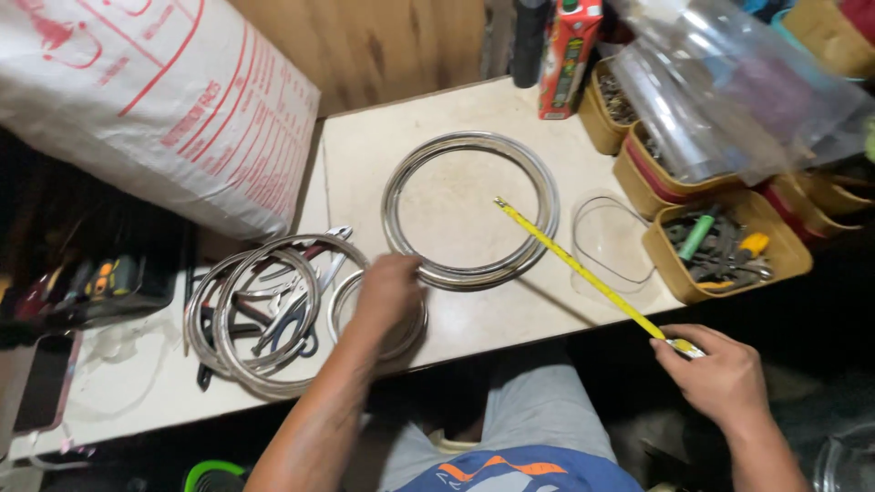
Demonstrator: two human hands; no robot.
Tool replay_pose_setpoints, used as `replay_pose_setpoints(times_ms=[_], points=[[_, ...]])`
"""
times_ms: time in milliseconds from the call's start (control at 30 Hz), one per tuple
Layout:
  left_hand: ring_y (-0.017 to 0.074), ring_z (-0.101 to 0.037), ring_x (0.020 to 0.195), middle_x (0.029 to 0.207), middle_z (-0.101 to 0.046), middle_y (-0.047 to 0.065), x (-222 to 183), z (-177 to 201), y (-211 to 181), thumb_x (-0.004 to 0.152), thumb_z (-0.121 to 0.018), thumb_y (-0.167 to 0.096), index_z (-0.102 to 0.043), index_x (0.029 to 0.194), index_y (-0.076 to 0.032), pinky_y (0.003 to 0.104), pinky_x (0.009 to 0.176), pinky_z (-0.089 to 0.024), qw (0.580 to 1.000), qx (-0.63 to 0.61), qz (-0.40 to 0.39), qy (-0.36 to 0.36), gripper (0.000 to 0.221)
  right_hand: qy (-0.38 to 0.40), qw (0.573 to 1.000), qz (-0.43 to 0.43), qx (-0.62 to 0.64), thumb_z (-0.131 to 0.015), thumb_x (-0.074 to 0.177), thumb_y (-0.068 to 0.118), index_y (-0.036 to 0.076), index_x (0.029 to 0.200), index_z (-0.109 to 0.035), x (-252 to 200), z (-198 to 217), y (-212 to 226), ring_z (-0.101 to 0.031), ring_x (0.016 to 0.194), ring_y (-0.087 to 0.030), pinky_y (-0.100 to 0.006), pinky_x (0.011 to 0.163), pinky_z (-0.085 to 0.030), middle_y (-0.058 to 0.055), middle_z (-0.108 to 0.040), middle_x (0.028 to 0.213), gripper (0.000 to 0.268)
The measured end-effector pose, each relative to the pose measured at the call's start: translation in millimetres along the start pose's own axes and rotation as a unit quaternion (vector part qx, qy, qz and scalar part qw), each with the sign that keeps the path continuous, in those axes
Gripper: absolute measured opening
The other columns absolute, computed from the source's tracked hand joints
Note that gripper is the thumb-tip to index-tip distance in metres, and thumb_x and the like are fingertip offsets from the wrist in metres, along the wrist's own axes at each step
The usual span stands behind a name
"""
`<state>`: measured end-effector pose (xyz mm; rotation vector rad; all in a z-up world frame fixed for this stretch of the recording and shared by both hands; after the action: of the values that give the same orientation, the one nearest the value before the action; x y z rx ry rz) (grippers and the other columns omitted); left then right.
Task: Measuring the diameter of metal hoops using a tape measure
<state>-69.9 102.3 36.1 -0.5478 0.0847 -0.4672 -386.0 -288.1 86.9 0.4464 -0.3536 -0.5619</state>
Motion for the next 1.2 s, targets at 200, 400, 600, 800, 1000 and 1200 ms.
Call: replay_pose_setpoints(times_ms=[200,400,600,800,1000,1200], points=[[0.0469,-0.066,0.090,0.088,-0.070,0.021,48.1,-33.6,-94.8,0.073,-0.058,-0.014,-0.073,0.098,-0.016,0.054,0.082,-0.054,0.964,0.170,-0.120,0.167,0.029,-0.022,0.999,-0.040,0.015,-0.083,0.083,0.024,0.017,0.100,-0.084,-15.1,24.7,-8.9,-0.074,0.096,-0.010,-0.028,0.091,-0.052,0.004,-0.080,0.103,0.018],[0.0361,-0.069,0.083,0.087,-0.073,0.014,74.0,-56.9,-86.0,0.092,-0.062,-0.033,-0.068,0.088,-0.015,0.044,0.074,-0.055,0.924,0.216,-0.191,0.253,0.020,0.001,0.988,-0.156,-0.004,-0.082,0.082,0.030,0.023,0.101,-0.085,-30.9,31.1,-32.2,-0.074,0.099,-0.012,-0.028,0.092,-0.051,0.007,-0.081,0.104,0.021],[0.0443,-0.068,0.090,0.095,-0.071,0.023,72.8,-58.0,-83.2,0.090,-0.060,-0.041,-0.066,0.104,-0.004,0.052,0.082,-0.055,0.938,0.193,-0.197,0.210,0.040,0.024,0.979,-0.203,0.019,-0.084,0.080,0.029,0.021,0.101,-0.086,-31.0,29.6,-29.0,-0.076,0.094,-0.014,-0.029,0.085,-0.053,0.003,-0.082,0.100,0.023],[0.0350,-0.049,0.094,0.093,-0.053,0.013,22.7,11.1,-121.0,0.075,-0.064,-0.012,-0.072,0.088,-0.001,0.050,0.086,-0.046,0.926,0.203,-0.306,-0.082,0.019,0.025,0.976,-0.211,0.051,-0.084,0.080,0.025,0.019,0.100,-0.086,-28.1,25.0,-30.7,-0.075,0.092,-0.012,-0.027,0.086,-0.052,0.004,-0.082,0.100,0.021],[0.0353,-0.065,0.053,0.065,-0.068,0.010,-5.8,25.1,-121.5,0.067,-0.061,-0.009,-0.067,0.091,-0.012,0.048,0.041,-0.047,0.963,0.212,-0.159,-0.050,0.025,0.029,0.979,-0.197,0.048,-0.085,0.079,0.026,0.019,0.101,-0.086,-25.6,19.4,-28.3,-0.075,0.088,-0.014,-0.028,0.084,-0.053,0.001,-0.083,0.096,0.023],[0.0443,-0.070,0.103,0.107,-0.074,0.027,-22.3,23.3,-114.2,0.083,-0.048,-0.032,-0.068,0.132,-0.015,0.051,0.094,-0.052,0.990,-0.031,0.116,0.073,0.055,0.054,0.963,-0.257,0.058,-0.086,0.079,0.032,0.020,0.103,-0.087,-23.3,14.8,-23.0,-0.075,0.095,-0.014,-0.029,0.086,-0.052,0.001,-0.083,0.100,0.026]])
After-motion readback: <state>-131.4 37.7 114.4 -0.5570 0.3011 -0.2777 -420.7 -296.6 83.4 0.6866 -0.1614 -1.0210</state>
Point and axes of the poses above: each hand's wrist, its own x-axis towards the middle knuckle, its own z-axis out of the back of the hand, y = z × x, the point moved 4 cm from there along x, towards the middle knuckle
